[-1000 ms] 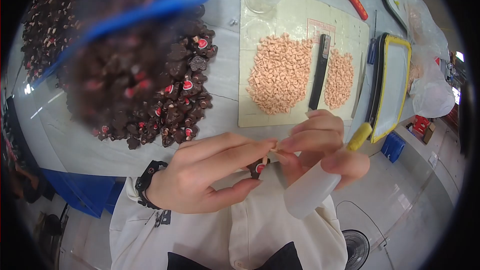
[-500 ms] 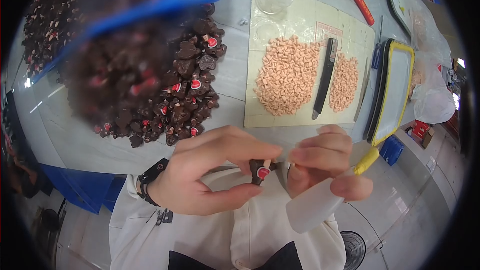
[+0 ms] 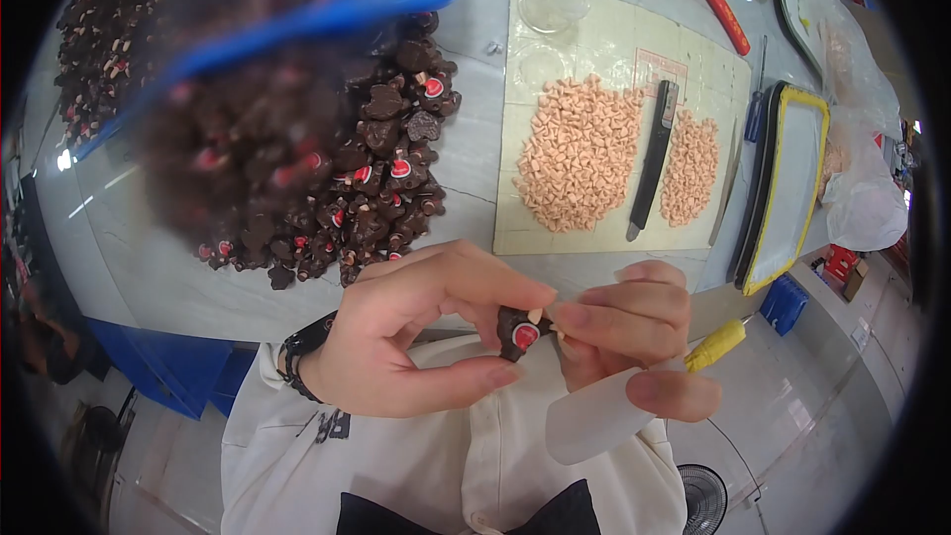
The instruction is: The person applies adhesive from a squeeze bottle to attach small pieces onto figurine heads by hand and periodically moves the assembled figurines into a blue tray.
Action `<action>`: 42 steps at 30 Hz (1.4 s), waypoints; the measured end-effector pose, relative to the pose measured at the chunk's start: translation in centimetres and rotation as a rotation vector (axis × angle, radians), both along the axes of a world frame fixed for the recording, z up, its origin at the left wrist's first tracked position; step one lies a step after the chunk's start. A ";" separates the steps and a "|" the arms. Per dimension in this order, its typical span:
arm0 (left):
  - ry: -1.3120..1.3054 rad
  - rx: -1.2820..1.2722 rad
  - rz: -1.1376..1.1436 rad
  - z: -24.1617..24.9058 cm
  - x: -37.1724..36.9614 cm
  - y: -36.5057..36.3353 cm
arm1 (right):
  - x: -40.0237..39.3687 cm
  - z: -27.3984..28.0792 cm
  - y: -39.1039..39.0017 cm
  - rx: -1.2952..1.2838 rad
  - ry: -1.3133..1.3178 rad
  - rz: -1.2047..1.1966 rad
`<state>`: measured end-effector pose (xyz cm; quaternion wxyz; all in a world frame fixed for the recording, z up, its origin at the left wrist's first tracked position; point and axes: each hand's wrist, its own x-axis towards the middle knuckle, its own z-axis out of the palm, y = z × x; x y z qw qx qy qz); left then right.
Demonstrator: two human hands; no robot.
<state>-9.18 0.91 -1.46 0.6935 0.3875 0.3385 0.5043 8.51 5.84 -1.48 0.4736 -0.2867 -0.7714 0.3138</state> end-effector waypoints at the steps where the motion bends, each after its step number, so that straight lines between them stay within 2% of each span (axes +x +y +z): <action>1: 0.004 0.001 0.000 0.1 0.0 0.1 | 0.0 0.0 0.0 0.013 -0.004 0.005; 4: 0.035 -0.002 0.035 0.5 0.3 0.2 | -0.1 0.0 0.0 0.031 0.004 0.008; 6: -0.081 -0.117 0.115 0.8 0.6 0.1 | -0.4 0.3 0.1 0.044 0.035 0.011; 8: -0.119 -0.163 0.147 1.0 0.8 -0.2 | 0.0 0.9 -0.1 0.012 -0.085 0.049; 9: -0.176 -0.217 0.173 0.9 0.8 -0.2 | 0.0 0.9 -0.1 0.024 -0.054 0.060; 12: -0.088 -0.168 0.117 0.7 0.5 0.0 | 0.7 0.6 0.0 -0.026 -0.158 0.136; 15: -0.044 -0.151 0.106 0.9 0.5 -0.3 | 0.9 0.1 -0.2 -0.018 -0.103 0.130; 17: -0.071 -0.196 -0.010 1.2 0.3 -0.7 | 1.2 -0.2 -0.4 -0.031 -0.009 0.082; 18: -0.004 -0.226 -0.035 2.3 -0.3 -0.6 | 1.4 -0.2 -0.4 -0.062 0.034 0.046; 19: 0.006 -0.215 -0.028 2.7 -1.2 -0.7 | 1.9 -0.7 -0.1 0.001 0.041 0.044; 21: 0.351 0.062 0.058 3.3 -3.8 -0.5 | 2.0 -0.9 -0.4 0.013 0.079 -0.012; 22: 0.519 0.125 0.162 3.9 -5.6 -0.1 | 2.1 -0.9 -0.4 0.012 0.108 -0.072; 25: 0.787 0.200 0.568 4.9 -10.9 3.1 | 1.7 -0.7 -0.3 0.064 0.117 -0.018; 26: 1.188 0.305 0.590 5.2 -13.4 5.0 | 1.4 -0.6 -0.5 0.065 0.137 0.014; 27: 1.349 0.312 0.697 4.3 -15.3 6.4 | 1.3 -0.4 -0.7 0.055 0.129 0.042; 28: 1.627 0.316 0.718 4.5 -16.8 6.8 | 1.2 -0.4 -0.7 0.069 0.137 0.071; 30: 1.407 0.235 0.831 6.2 -17.0 5.6 | 1.0 -0.5 -0.5 0.106 0.143 0.075; 32: 1.477 0.078 0.938 7.3 -17.1 2.9 | 1.3 -0.8 -0.7 0.064 0.152 0.036; 33: 1.632 -0.120 0.856 6.9 -18.5 1.5 | 1.6 -0.9 -0.5 0.040 0.156 0.002; 35: 1.592 -0.196 0.638 4.3 -21.6 -1.9 | 2.2 -1.1 -0.4 0.021 0.120 -0.001; 37: 1.794 -0.216 0.615 1.1 -22.5 -4.5 | 2.1 -1.1 -0.3 -0.004 0.077 -0.093; 39: 1.775 -0.167 0.663 -2.3 -23.4 -6.0 | 1.9 -1.1 -0.1 0.001 0.087 -0.098; 41: 1.492 -0.038 0.780 -4.7 -23.8 -6.2 | 1.8 -1.0 0.3 0.011 0.089 -0.103; 42: 1.258 -0.295 0.862 -4.3 -23.2 -5.9 | 1.7 -0.9 0.4 0.008 0.093 -0.067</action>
